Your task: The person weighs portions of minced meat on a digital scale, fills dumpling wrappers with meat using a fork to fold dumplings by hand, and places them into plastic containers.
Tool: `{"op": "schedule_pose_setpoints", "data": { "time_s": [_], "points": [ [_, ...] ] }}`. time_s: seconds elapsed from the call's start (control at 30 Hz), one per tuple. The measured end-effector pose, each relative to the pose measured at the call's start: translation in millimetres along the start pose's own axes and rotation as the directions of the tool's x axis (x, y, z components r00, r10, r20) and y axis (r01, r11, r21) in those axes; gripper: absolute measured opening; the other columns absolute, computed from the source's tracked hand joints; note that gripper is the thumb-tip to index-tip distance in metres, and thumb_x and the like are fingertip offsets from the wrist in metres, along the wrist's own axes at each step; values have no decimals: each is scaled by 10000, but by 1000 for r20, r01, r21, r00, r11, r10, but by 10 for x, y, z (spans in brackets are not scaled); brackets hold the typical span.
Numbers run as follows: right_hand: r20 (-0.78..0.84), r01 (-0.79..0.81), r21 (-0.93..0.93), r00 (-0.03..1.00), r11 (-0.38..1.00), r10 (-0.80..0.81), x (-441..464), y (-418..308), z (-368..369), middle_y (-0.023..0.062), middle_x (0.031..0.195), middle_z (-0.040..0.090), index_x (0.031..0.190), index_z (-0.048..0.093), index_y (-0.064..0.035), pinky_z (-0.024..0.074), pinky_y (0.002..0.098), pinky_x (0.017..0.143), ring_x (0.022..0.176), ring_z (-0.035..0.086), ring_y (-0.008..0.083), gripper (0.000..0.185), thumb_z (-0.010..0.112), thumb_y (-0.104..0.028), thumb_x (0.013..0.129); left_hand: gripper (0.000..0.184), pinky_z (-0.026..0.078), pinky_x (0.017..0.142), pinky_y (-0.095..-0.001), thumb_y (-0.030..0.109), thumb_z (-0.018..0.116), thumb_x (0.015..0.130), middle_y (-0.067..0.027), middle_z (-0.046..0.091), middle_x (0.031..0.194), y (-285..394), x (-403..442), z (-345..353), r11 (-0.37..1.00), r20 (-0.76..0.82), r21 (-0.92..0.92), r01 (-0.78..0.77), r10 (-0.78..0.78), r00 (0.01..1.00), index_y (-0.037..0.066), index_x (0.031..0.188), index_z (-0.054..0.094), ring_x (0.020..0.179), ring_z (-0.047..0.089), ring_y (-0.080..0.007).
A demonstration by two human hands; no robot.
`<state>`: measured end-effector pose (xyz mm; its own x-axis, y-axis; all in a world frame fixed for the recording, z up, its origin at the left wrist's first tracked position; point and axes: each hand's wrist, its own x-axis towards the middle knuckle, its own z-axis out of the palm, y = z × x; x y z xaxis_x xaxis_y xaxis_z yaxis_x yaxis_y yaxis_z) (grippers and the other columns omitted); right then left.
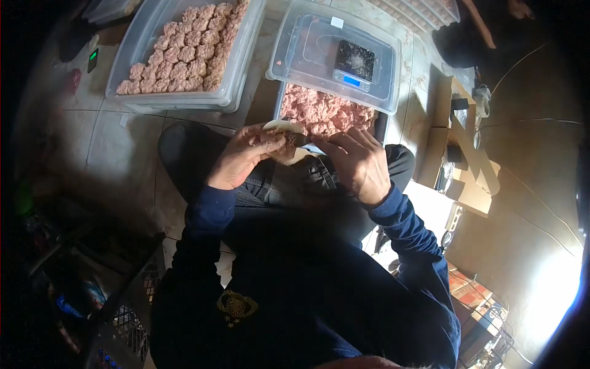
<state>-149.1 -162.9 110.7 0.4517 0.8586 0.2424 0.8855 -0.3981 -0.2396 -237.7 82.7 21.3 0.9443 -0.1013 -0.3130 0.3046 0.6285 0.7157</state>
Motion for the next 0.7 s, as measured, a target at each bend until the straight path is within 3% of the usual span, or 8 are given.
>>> {"op": "schedule_pose_setpoints", "data": {
  "time_s": [0.2,0.27,0.4,0.47,0.5,0.57,0.63,0.7],
  "points": [
    [55,-20,167,998,986,11,-61,39,250,89,980,701,1210,722,-99,561,367,705,877,663,272,418,669,-97,795,220,547,734,-294,25,644,971,-63,703,975,-166,-4,-255,991,146,132,25,-44,988,-25,1180,693,838,666,-128],
    [64,-78,158,996,984,69,-61,176,253,101,922,705,1165,737,-118,561,378,634,790,692,279,357,653,-74,821,279,496,690,-270,19,644,965,-60,673,968,-243,-64,-381,998,-67,35,44,-41,997,-44,1236,662,793,601,-96],
    [185,-455,0,875,891,447,244,526,739,200,757,672,931,759,-80,538,487,634,705,675,393,132,635,-105,894,400,545,875,-296,153,610,1017,-136,687,1205,-34,-41,-173,989,-263,-143,-48,9,965,-45,1361,560,1043,675,-194],
    [183,-504,-31,846,863,501,312,822,1427,219,740,667,866,744,-77,543,510,644,696,670,410,129,622,-113,890,412,536,972,-330,235,563,1052,-165,644,1337,-68,-86,-261,971,-202,-227,-80,34,979,-21,1375,546,1180,651,-235],
    [-57,-450,92,888,888,455,275,854,1847,224,702,655,840,742,-77,552,516,654,676,659,431,135,616,-108,877,419,529,984,-340,244,550,1058,-161,629,1364,-77,-109,-293,964,-230,-260,-58,-4,973,-14,1389,540,1210,638,-238],
    [4,-474,77,880,877,475,395,648,1730,193,717,692,895,783,-87,563,490,648,680,691,385,134,669,-149,863,410,507,1014,-365,229,540,1061,-142,613,1401,-139,-231,-456,955,-254,-297,-11,-68,965,-3,1399,542,1267,615,-252],
    [90,-596,355,788,720,609,374,520,1241,174,738,716,927,809,-116,564,470,625,669,713,349,125,711,-176,878,405,509,998,-361,231,554,1054,-137,618,1393,-187,-234,-409,982,-306,-177,-60,3,952,-2,1385,554,1265,615,-251],
    [-9,-578,219,805,786,593,335,680,1321,185,737,709,870,795,-111,573,470,635,663,704,370,137,680,-186,883,400,504,986,-363,221,602,1022,-127,628,1377,-201,-190,-273,991,-353,-15,-131,117,928,-2,1353,582,1260,615,-246]
  ]
}}
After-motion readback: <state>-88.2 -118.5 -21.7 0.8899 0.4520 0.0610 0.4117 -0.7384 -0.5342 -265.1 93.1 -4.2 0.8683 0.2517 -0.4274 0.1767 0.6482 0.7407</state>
